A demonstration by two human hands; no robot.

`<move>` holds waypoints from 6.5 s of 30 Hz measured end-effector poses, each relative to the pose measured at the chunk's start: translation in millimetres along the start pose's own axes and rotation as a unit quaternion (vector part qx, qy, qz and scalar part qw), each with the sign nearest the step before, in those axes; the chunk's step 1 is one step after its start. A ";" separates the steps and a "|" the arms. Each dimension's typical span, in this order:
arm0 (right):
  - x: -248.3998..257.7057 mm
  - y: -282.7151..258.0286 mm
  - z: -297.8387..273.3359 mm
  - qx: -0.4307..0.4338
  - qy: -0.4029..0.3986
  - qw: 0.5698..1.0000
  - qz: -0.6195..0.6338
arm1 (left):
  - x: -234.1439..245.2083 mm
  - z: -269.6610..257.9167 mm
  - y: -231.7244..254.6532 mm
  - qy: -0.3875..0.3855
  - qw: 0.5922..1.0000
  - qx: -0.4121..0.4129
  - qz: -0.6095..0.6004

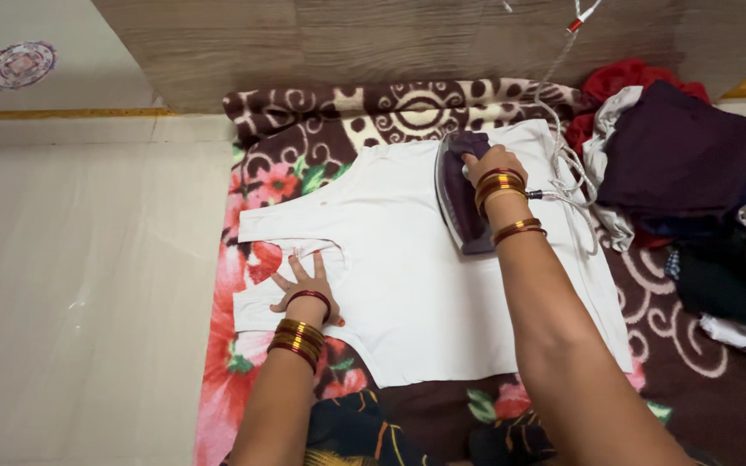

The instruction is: The person irons a white sleeveless top laid flat on a floral-patterned cloth on the floor. They use a purple electric iron to smooth the fabric, moving it back and forth across the garment. The person adjusts the top with their left hand while ironing with their right hand.

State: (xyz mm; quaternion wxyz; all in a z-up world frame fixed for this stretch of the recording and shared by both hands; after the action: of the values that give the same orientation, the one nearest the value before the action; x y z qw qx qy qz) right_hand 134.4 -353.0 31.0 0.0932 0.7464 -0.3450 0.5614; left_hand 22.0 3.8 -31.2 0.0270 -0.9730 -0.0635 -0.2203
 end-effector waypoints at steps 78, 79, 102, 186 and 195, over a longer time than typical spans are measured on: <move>5.5 -10.1 -63.8 0.200 -0.099 0.936 -0.273 | 0.4 -1.5 -2.0 0.000 1.000 -0.015 0.014; 5.0 -10.4 -64.2 0.209 -0.081 0.934 -0.278 | 0.3 -0.9 -2.0 0.001 1.000 -0.013 0.016; -20.1 -106.3 -32.9 0.133 -0.021 0.982 -0.134 | 0.4 2.7 -0.7 -0.008 1.000 -0.005 0.011; -55.0 -123.1 -93.6 0.381 -0.023 0.876 -0.294 | -20.8 116.7 -180.9 0.156 0.918 0.003 -0.365; -51.3 -142.8 -111.3 0.335 -0.073 0.877 -0.335 | 0.7 109.5 -186.6 0.134 0.922 -0.021 -0.363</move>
State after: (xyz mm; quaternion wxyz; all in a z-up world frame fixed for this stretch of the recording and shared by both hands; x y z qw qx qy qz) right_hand 130.0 -167.0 59.4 -0.0055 0.8429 0.1287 0.5225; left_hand 43.9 197.5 -125.0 -0.0671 -0.8451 -0.4032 -0.3446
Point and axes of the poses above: each hand's wrist, its own z-axis towards the middle knuckle, its own x-axis out of the back of the hand, y = z × x, the point moved 3 cm from there along z, towards the middle knuckle, and after that the axes turned 14 degrees about -y, right-handed, at the moved point
